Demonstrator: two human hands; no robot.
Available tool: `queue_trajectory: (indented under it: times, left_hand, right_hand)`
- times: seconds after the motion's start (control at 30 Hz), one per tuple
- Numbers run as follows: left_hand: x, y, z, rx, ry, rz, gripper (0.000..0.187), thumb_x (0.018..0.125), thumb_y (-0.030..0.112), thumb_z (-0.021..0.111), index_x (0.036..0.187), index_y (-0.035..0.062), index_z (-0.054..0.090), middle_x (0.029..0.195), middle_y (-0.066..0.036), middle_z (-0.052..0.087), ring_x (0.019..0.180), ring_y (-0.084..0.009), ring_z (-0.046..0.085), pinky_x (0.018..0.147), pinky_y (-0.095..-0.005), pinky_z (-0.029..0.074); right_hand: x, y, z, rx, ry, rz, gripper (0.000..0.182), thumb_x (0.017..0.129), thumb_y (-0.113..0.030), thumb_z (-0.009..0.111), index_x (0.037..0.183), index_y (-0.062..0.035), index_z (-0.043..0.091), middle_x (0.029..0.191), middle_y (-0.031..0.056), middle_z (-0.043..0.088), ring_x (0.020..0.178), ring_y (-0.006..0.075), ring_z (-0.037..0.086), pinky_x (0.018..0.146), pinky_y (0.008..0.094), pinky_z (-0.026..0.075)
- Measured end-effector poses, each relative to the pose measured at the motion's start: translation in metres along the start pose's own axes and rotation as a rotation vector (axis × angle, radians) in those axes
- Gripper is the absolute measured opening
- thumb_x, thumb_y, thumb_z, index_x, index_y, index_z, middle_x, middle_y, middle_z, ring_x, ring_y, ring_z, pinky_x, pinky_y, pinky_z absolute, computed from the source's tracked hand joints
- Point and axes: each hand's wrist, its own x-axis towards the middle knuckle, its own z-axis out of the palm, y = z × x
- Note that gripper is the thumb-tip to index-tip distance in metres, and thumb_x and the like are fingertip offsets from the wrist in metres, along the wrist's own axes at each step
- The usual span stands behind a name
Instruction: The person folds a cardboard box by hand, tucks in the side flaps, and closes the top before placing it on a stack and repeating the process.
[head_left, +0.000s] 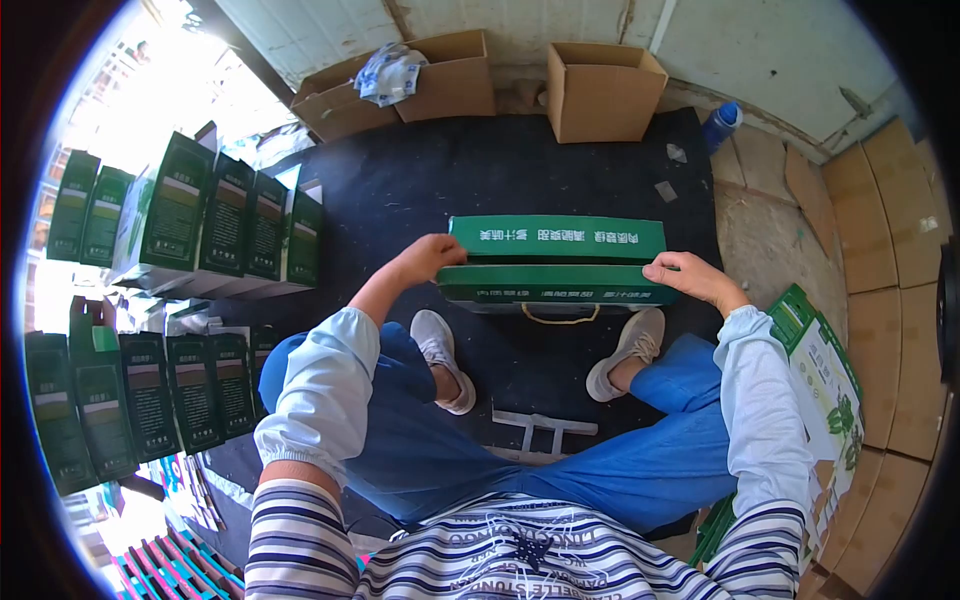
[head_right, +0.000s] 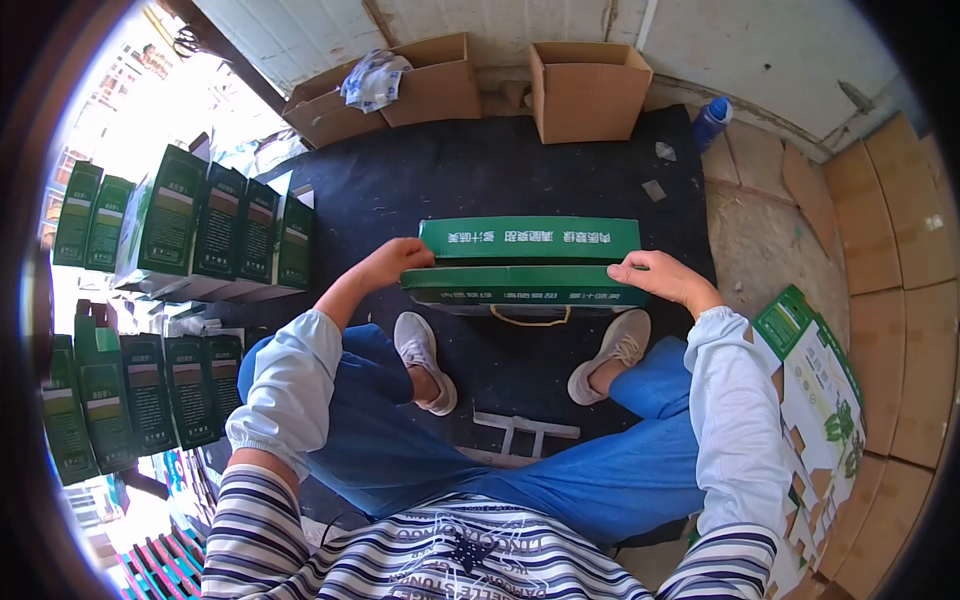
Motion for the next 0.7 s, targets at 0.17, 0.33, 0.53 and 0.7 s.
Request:
queue_trajectory:
  times: [0.17, 0.33, 0.53, 0.7]
  left_hand:
    - [-0.024, 0.051, 0.009, 0.251, 0.458, 0.257, 0.045, 0.085, 0.040, 0.062, 0.106, 0.0004, 0.060, 0.099, -0.019, 0.063, 0.090, -0.0315, 0.062, 0.076, -0.0394, 0.050]
    - [-0.055, 0.062, 0.069, 0.890, 0.381, 0.386, 0.102, 0.063, 0.047, 0.080, 0.140, 0.0048, 0.029, 0.133, -0.017, 0.044, 0.124, -0.0339, 0.041, 0.103, -0.0503, 0.032]
    - [-0.049, 0.057, 0.074, 1.010, 0.366, 0.331, 0.102, 0.063, 0.037, 0.081, 0.141, 0.0037, 0.025, 0.134, -0.017, 0.041, 0.125, -0.0323, 0.040, 0.105, -0.0495, 0.030]
    - [-0.047, 0.049, 0.077, 1.015, 0.383, 0.366, 0.092, 0.062, 0.035, 0.082, 0.133, 0.0040, 0.032, 0.121, -0.015, 0.047, 0.116, -0.0301, 0.046, 0.099, -0.0460, 0.034]
  right_hand:
    - [0.016, 0.006, 0.010, -0.097, 0.224, 0.005, 0.047, 0.085, -0.050, 0.060, 0.099, -0.0061, 0.057, 0.102, 0.0170, 0.063, 0.103, 0.0322, 0.058, 0.088, 0.0394, 0.043]
    - [0.010, 0.003, 0.022, -0.092, 0.339, -0.033, 0.040, 0.088, -0.043, 0.058, 0.105, -0.0082, 0.048, 0.109, 0.0176, 0.059, 0.106, 0.0340, 0.056, 0.091, 0.0416, 0.042]
    - [-0.004, 0.004, 0.020, -0.132, 0.314, -0.180, 0.034, 0.087, -0.033, 0.061, 0.107, -0.0082, 0.050, 0.108, 0.0143, 0.056, 0.106, 0.0300, 0.054, 0.091, 0.0385, 0.042]
    - [-0.001, 0.008, 0.020, -0.184, 0.317, -0.220, 0.032, 0.086, -0.034, 0.063, 0.105, -0.0086, 0.057, 0.099, 0.0125, 0.055, 0.097, 0.0275, 0.056, 0.086, 0.0368, 0.044]
